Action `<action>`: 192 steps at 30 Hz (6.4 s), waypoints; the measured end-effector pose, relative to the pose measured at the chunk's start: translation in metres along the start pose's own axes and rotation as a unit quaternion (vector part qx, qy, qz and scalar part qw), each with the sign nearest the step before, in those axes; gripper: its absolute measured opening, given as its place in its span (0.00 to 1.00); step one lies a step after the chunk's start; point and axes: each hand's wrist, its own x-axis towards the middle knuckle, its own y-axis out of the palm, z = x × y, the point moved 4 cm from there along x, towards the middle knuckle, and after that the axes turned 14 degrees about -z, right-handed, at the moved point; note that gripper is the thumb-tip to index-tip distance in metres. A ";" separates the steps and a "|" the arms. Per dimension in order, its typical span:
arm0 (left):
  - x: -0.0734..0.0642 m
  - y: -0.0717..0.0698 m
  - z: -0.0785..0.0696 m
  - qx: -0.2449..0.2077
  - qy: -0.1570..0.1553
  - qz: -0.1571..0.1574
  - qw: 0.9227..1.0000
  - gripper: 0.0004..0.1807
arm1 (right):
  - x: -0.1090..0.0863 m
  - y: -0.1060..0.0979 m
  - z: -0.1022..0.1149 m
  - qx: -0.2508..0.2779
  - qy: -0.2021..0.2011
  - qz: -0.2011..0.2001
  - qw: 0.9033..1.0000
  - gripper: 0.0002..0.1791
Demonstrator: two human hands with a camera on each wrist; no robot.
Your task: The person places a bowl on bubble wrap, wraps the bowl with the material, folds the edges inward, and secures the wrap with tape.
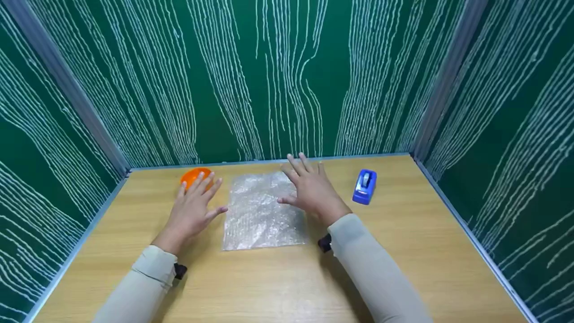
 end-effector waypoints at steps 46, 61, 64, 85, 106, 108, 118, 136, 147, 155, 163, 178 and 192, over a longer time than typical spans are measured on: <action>0.039 0.060 0.121 -0.282 -0.352 0.001 0.892 0.73 | -0.022 0.049 -0.001 0.057 0.054 0.223 0.972 0.59; 0.039 0.046 0.108 -0.267 -0.336 0.007 0.903 0.71 | -0.021 0.051 0.005 0.048 0.041 0.215 0.975 0.60; 0.041 0.049 0.110 -0.265 -0.339 0.001 0.903 0.72 | -0.020 0.051 0.004 0.050 0.042 0.217 0.974 0.61; 0.034 0.047 0.112 -0.316 -0.385 -0.003 0.867 0.65 | -0.025 0.050 0.002 0.073 0.050 0.220 0.971 0.60; 0.037 0.027 0.033 -0.314 -0.228 -0.030 0.921 0.48 | -0.024 0.050 0.003 0.067 0.055 0.228 0.970 0.59; 0.034 0.026 0.024 -0.324 -0.228 -0.020 0.918 0.48 | -0.024 0.050 0.003 0.069 0.058 0.229 0.969 0.58; 0.026 0.031 -0.014 -0.335 -0.211 0.001 0.918 0.48 | -0.022 0.051 0.004 0.061 0.046 0.231 0.970 0.57; 0.020 0.051 -0.060 -0.350 -0.161 0.057 0.921 0.64 | -0.022 0.052 0.006 0.055 0.077 0.241 0.966 0.57; 0.015 0.069 -0.065 -0.360 -0.149 0.074 0.918 0.53 | -0.025 0.052 0.005 0.067 0.086 0.230 0.967 0.56; 0.013 0.064 -0.063 -0.377 -0.140 0.086 0.911 0.48 | -0.022 0.053 0.005 0.071 0.108 0.240 0.962 0.56; 0.014 0.060 -0.062 -0.369 -0.158 0.110 0.909 0.49 | -0.022 0.051 0.005 0.093 0.133 0.245 0.956 0.55; 0.018 0.051 -0.066 -0.363 -0.187 0.134 0.903 0.52 | -0.025 0.042 0.002 0.085 0.078 0.231 0.966 0.53; 0.017 0.047 -0.067 -0.372 -0.187 0.137 0.899 0.46 | -0.029 0.021 0.013 0.021 0.008 0.222 0.975 0.33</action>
